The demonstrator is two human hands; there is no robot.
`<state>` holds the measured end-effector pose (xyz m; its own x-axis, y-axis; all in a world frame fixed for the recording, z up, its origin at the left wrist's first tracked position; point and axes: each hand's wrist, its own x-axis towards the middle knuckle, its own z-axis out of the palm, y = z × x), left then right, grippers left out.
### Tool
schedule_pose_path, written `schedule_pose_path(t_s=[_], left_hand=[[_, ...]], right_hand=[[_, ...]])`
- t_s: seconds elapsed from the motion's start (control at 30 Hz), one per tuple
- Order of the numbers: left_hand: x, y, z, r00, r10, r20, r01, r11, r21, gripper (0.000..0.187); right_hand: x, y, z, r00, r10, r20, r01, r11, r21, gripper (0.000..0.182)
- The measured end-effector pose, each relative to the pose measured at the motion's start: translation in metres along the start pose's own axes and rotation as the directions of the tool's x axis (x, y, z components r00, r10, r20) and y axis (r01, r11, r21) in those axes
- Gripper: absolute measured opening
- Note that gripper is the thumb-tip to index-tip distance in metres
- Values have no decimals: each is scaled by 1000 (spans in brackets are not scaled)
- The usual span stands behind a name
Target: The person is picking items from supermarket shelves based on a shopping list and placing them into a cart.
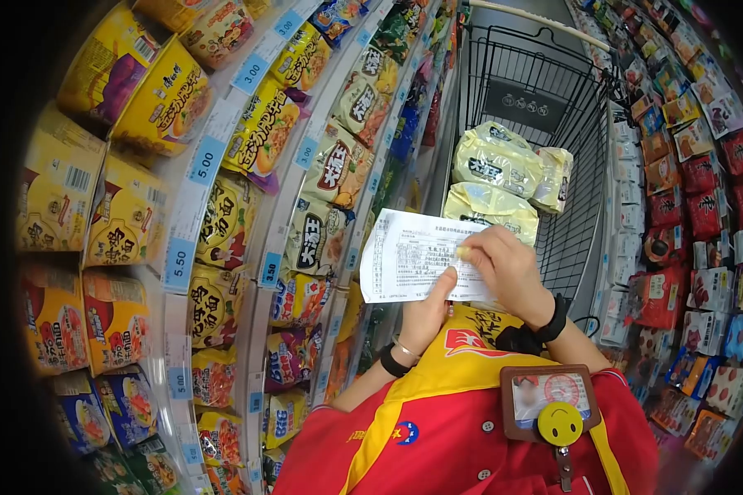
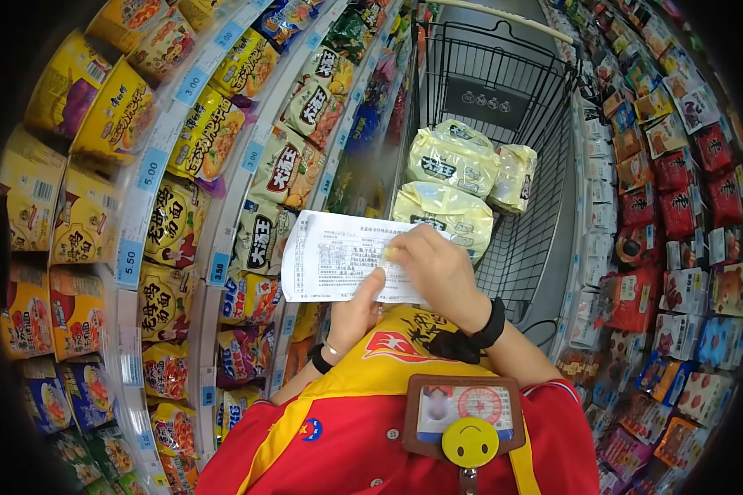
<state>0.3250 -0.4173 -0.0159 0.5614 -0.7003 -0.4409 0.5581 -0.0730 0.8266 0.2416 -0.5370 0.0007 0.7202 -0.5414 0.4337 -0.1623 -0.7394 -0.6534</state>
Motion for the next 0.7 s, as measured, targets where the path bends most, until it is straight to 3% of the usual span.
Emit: schedule_pose_path(t_s=[0.1, 0.2, 0.4, 0.47, 0.7], left_hand=[[2, -3, -3, 999, -1, 37, 4, 997, -74, 18], [3, -3, -3, 999, -7, 33, 12, 992, -125, 18], [1, 1, -1, 995, -97, 18, 98, 983, -156, 17], [1, 1, 1, 994, -110, 24, 113, 966, -231, 16], [2, 1, 0, 995, -101, 11, 102, 983, -151, 16]], right_hand=[[10, 1, -7, 986, 130, -102, -121, 989, 89, 10], [13, -6, -14, 986, 155, -64, -141, 972, 189, 12], [3, -5, -1, 1000, -1, -2, 1, 996, 94, 11], [3, -6, -1, 1000, 9, -5, -9, 995, 95, 11], [2, -4, 0, 999, 33, -21, -31, 998, 59, 10]])
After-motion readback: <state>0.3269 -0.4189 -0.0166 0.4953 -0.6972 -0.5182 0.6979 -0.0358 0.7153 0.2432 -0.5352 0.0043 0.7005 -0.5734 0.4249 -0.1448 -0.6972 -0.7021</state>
